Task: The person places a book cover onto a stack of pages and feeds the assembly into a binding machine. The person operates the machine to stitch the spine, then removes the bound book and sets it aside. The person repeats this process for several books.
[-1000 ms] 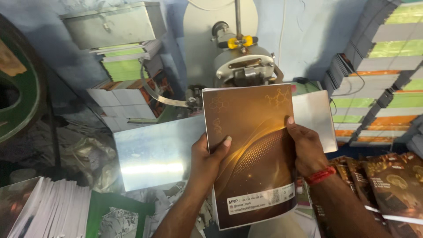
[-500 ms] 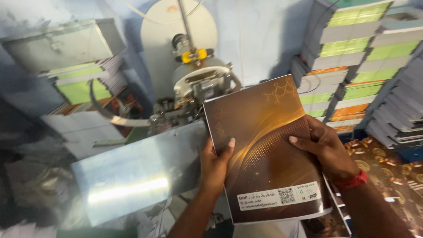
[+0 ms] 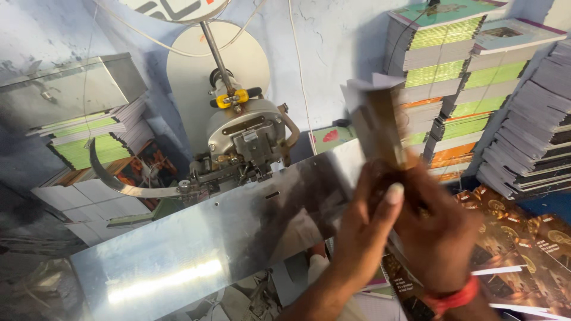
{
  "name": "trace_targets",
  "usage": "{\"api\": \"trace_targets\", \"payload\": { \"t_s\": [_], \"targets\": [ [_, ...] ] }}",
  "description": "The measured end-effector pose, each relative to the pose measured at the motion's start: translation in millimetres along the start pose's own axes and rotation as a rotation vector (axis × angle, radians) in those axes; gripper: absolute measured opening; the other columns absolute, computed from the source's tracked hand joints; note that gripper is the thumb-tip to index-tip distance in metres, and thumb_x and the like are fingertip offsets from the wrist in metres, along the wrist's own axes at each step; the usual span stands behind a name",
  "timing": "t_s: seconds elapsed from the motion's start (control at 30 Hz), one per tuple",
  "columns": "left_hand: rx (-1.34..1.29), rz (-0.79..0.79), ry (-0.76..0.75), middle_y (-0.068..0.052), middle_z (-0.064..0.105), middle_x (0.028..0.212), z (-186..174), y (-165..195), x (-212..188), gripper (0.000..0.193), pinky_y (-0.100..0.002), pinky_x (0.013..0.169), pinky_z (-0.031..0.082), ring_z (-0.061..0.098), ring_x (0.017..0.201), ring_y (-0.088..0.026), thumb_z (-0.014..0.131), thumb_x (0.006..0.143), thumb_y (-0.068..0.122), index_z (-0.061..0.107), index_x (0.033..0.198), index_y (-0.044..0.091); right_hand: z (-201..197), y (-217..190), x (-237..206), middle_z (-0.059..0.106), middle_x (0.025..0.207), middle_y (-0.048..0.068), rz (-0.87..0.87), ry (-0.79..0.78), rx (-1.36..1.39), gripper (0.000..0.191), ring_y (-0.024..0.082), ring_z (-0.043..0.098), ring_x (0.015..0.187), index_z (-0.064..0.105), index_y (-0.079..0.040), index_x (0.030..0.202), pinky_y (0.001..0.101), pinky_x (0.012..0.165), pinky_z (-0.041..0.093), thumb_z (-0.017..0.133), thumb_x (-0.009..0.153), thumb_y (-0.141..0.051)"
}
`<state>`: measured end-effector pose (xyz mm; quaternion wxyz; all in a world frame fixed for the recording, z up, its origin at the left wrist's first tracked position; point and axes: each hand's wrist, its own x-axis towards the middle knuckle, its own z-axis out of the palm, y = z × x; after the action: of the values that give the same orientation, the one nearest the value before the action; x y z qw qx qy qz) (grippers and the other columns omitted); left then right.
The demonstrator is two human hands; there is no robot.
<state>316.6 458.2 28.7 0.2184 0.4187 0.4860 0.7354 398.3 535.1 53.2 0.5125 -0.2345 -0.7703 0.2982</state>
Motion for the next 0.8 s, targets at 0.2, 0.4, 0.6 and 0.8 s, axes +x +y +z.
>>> {"api": "trace_targets", "payload": {
  "t_s": [0.2, 0.4, 0.6, 0.8],
  "targets": [
    [-0.043, -0.174, 0.246, -0.006, 0.048, 0.079, 12, -17, 14, 0.043, -0.033, 0.064, 0.035, 0.040, 0.073, -0.014, 0.063, 0.106, 0.035, 0.060, 0.089, -0.005, 6, 5, -16, 0.073, 0.125, 0.015, -0.286, -0.121, -0.157, 0.043, 0.033, 0.070, 0.113, 0.073, -0.008, 0.121, 0.0424, 0.091, 0.055, 0.072, 0.079, -0.015],
    [-0.334, -0.204, 0.343, -0.004, 0.068, 0.093, -13, -45, 24, 0.025, -0.029, 0.073, 0.047, 0.060, 0.084, -0.011, 0.066, 0.095, 0.023, 0.070, 0.107, 0.001, -11, 62, 13, 0.071, 0.141, 0.016, -0.142, -0.652, 0.282, 0.047, 0.029, 0.062, 0.137, 0.073, -0.008, 0.130, 0.0434, 0.109, 0.046, 0.074, 0.090, -0.031],
    [-0.572, -0.346, 0.331, -0.007, 0.073, 0.103, -23, -41, 18, 0.035, -0.036, 0.085, 0.055, 0.071, 0.095, -0.018, 0.065, 0.086, 0.018, 0.065, 0.118, 0.003, -15, 125, 62, 0.063, 0.127, 0.022, 0.292, -0.449, -0.098, 0.081, 0.031, 0.063, 0.113, 0.046, -0.009, 0.151, 0.0452, 0.091, 0.055, 0.078, 0.084, -0.040],
    [-0.534, -0.312, 0.311, -0.006, 0.071, 0.101, -21, -52, 17, 0.035, -0.035, 0.087, 0.054, 0.069, 0.095, -0.017, 0.068, 0.088, 0.018, 0.064, 0.119, 0.001, -28, 145, 80, 0.082, 0.103, 0.020, 0.547, -0.566, -0.062, 0.050, 0.028, 0.077, 0.085, 0.072, -0.010, 0.129, 0.0414, 0.080, 0.062, 0.074, 0.088, -0.038]
  ]
}}
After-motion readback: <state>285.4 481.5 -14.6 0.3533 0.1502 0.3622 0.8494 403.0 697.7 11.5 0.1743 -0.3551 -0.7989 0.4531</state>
